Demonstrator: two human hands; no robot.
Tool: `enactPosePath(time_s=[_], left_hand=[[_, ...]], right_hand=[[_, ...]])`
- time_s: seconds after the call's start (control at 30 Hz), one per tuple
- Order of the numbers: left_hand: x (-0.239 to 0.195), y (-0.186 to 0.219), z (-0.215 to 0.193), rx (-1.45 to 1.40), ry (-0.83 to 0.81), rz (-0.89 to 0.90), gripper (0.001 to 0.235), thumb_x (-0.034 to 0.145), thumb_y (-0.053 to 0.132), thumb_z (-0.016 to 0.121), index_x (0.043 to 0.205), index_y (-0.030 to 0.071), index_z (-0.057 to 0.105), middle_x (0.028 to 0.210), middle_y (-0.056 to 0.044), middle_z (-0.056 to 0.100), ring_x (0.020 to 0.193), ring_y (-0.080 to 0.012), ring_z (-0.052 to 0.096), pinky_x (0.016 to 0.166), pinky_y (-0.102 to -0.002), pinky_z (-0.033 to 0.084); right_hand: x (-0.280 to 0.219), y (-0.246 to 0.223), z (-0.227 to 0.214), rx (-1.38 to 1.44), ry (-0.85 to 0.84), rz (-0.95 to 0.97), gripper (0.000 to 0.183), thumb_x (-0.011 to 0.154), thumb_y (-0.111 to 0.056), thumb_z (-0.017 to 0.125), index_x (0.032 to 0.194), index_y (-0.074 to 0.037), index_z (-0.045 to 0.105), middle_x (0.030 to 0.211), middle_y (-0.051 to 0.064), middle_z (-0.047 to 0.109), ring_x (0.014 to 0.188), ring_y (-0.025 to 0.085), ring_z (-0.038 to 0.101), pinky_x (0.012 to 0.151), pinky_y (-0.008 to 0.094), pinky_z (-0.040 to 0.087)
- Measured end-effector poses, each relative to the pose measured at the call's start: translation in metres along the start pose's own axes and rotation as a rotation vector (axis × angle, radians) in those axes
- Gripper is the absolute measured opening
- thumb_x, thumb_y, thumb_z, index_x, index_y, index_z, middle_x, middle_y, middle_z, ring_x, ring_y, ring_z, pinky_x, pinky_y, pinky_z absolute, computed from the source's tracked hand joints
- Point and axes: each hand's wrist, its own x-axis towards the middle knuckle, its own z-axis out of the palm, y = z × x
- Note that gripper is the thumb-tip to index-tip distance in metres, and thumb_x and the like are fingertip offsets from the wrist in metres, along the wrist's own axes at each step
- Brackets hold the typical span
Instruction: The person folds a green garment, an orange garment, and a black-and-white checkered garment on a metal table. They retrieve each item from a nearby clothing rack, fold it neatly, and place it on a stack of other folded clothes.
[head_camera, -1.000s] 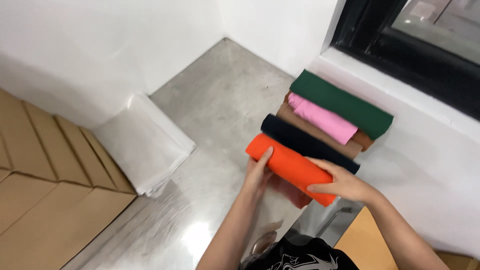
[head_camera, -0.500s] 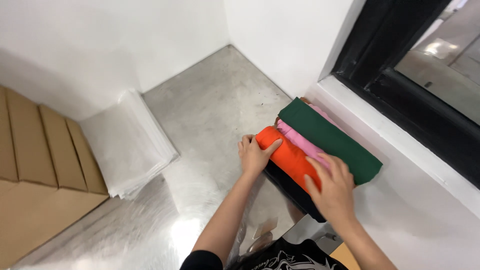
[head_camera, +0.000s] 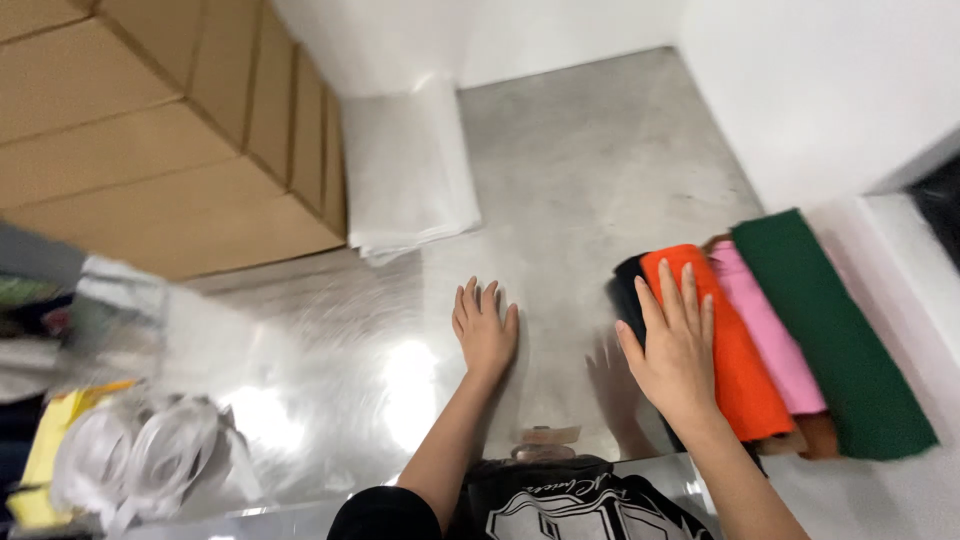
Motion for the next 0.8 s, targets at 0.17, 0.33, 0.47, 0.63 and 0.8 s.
enactPosePath(time_s=[0.17, 0.33, 0.47, 0.63, 0.8], left_hand=[[-0.073, -0.078, -0.076, 0.096, -0.010, -0.195, 0.055, 0.109, 0.040, 0.053, 0.161, 0.024, 0.042, 0.175, -0.010, 0.023, 0.164, -0.0329, 0.012, 0.131, -0.057, 0.009], [-0.134, -0.115, -0.113, 0.162, 0.089, -0.380, 0.056, 0.109, 0.046, 0.051, 0.163, 0.032, 0.042, 0.176, -0.007, 0.027, 0.163, -0.0300, 0.016, 0.131, -0.056, 0.010], [-0.161, -0.134, -0.124, 0.099, 0.143, -0.525, 0.059, 0.108, 0.049, 0.054, 0.163, 0.032, 0.043, 0.178, -0.011, 0.020, 0.165, -0.0337, 0.013, 0.130, -0.056, 0.011], [-0.171, -0.154, -0.142, 0.075, 0.059, -0.559, 0.058, 0.104, 0.046, 0.061, 0.159, 0.035, 0.050, 0.177, -0.008, 0.027, 0.165, -0.0336, 0.014, 0.129, -0.058, 0.015], [-0.168, -0.194, -0.156, -0.266, 0.037, -0.485, 0.040, 0.100, 0.047, 0.054, 0.128, 0.031, 0.077, 0.162, -0.001, 0.053, 0.162, -0.0271, 0.029, 0.121, -0.049, 0.034]], right_hand=[[0.004, -0.083, 0.069, 0.281, -0.215, -0.235, 0.065, 0.102, -0.038, 0.064, 0.160, -0.015, 0.048, 0.171, 0.019, 0.037, 0.159, 0.041, 0.030, 0.127, 0.056, 0.026], [-0.017, -0.161, 0.115, 0.336, -0.638, -0.345, 0.066, 0.107, -0.044, 0.057, 0.165, -0.020, 0.038, 0.178, 0.011, 0.023, 0.164, 0.033, 0.016, 0.131, 0.051, 0.019], [-0.033, -0.186, 0.130, 0.207, -0.697, -0.360, 0.065, 0.109, -0.043, 0.052, 0.168, -0.026, 0.033, 0.182, 0.008, 0.011, 0.166, 0.034, 0.003, 0.127, 0.066, -0.003], [-0.023, -0.208, 0.151, 0.119, -0.664, -0.335, 0.069, 0.104, -0.049, 0.055, 0.167, -0.033, 0.032, 0.183, 0.002, 0.011, 0.167, 0.032, 0.005, 0.123, 0.077, 0.005], [-0.010, -0.263, 0.159, 0.272, -0.871, -0.256, 0.053, 0.103, -0.050, 0.046, 0.154, -0.036, 0.053, 0.181, -0.005, 0.018, 0.169, 0.018, 0.006, 0.130, 0.062, 0.003]])
